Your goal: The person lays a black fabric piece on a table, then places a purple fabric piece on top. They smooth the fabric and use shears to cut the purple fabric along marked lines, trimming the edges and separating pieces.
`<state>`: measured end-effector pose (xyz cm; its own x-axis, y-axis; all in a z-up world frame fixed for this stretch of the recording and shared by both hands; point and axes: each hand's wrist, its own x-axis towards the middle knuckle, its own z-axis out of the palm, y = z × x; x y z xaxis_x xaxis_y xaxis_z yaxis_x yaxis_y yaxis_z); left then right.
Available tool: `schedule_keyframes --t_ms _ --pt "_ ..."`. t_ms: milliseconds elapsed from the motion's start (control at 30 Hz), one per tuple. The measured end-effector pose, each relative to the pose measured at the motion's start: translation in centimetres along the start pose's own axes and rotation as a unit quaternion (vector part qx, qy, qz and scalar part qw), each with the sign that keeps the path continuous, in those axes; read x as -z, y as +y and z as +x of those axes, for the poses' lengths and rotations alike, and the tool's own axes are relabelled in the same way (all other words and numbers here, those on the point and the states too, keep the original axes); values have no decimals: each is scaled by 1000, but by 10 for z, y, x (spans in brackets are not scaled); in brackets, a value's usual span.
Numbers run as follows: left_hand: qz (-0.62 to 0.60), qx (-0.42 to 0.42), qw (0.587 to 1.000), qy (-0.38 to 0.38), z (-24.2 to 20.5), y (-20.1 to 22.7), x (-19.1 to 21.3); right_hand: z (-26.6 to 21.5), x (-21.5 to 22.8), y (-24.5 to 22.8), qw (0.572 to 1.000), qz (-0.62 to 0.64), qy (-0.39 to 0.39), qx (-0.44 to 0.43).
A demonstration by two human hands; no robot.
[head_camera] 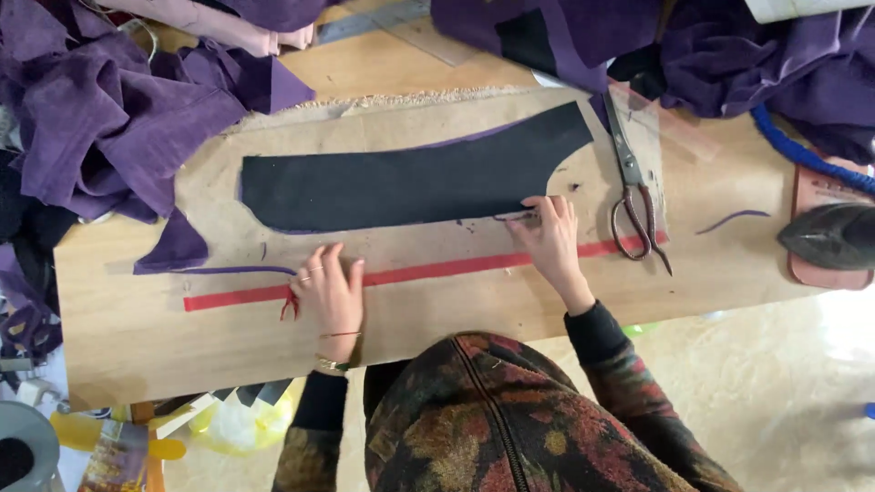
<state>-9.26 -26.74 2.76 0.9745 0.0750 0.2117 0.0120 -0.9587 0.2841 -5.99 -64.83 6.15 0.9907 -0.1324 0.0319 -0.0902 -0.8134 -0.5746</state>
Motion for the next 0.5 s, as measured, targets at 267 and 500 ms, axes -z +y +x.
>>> schedule_keyframes --t_ms 267,500 --pt "-26 -113 993 3 -6 -66 -10 -4 -25 9 999 -43 -6 23" --pt "-37 4 998 51 5 -132 38 5 36 125 951 -143 261 -88"
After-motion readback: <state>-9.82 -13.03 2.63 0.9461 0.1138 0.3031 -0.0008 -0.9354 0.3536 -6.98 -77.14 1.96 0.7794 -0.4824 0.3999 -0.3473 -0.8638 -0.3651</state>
